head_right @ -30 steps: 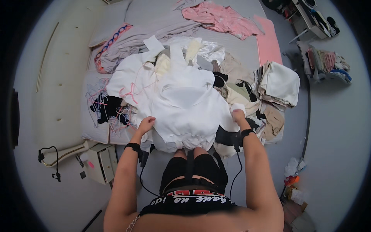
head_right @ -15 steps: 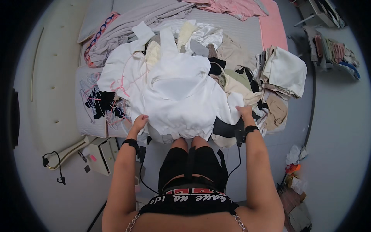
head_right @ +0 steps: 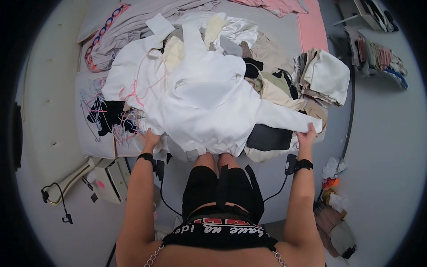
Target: Hanging a black blazer on a hanger and folding various shirts and sweaters on a bed.
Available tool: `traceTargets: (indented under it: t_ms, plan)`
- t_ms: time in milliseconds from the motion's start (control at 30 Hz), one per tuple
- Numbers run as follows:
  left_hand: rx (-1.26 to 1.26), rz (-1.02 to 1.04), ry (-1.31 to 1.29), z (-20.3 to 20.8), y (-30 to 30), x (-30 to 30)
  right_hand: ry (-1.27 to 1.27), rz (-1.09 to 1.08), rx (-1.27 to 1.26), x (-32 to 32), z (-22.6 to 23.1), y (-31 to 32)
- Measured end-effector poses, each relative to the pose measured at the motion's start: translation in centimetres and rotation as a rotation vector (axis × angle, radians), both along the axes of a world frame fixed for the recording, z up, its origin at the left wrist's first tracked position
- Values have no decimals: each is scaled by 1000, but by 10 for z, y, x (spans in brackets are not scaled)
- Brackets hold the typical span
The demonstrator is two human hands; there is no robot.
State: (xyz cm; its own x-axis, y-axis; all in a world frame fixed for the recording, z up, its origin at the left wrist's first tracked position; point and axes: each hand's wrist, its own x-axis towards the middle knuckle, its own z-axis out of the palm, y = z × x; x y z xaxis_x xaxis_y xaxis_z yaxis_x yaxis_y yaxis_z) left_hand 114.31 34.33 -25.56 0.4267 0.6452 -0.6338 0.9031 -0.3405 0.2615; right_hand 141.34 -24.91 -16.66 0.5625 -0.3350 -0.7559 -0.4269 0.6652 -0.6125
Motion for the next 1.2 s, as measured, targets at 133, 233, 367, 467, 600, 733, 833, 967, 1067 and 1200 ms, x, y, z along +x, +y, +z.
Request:
traceTargets:
  t_ms: [133,233,367,467,600,733,833,967,1067,1200]
  plan:
    - [121,-115,-64,-38,22,-24,-43,-155,-359,13,9,35]
    - [39,-127,27,-29,31,-22,-302,-32,-774,-7,60,132]
    - [-891,241,-8,-20,40,3,-681,716,-731,-82,83,242]
    - [-1211,485,-189,24,6,51,-528,1360,-569,-121,89,292]
    - [-1193,375,-288,29,-6,76,-297,1666,-516,-150,35,297]
    - [-934,254,-232,10,-20,93,-382,1743,-625,-142,15,303]
    - [-769,464,-343,12,-33,102,-446,1712,-631,-126,7,317]
    - [-867,595,-432,23,-35,104,-541,1627,-697,-108,2,353]
    - [-854,122,-448,43,-53,112,-551,1468,-737,-107,-4,368]
    - [-870,-156,-522,61,-73,107,-342,1453,-939,-110,7,370]
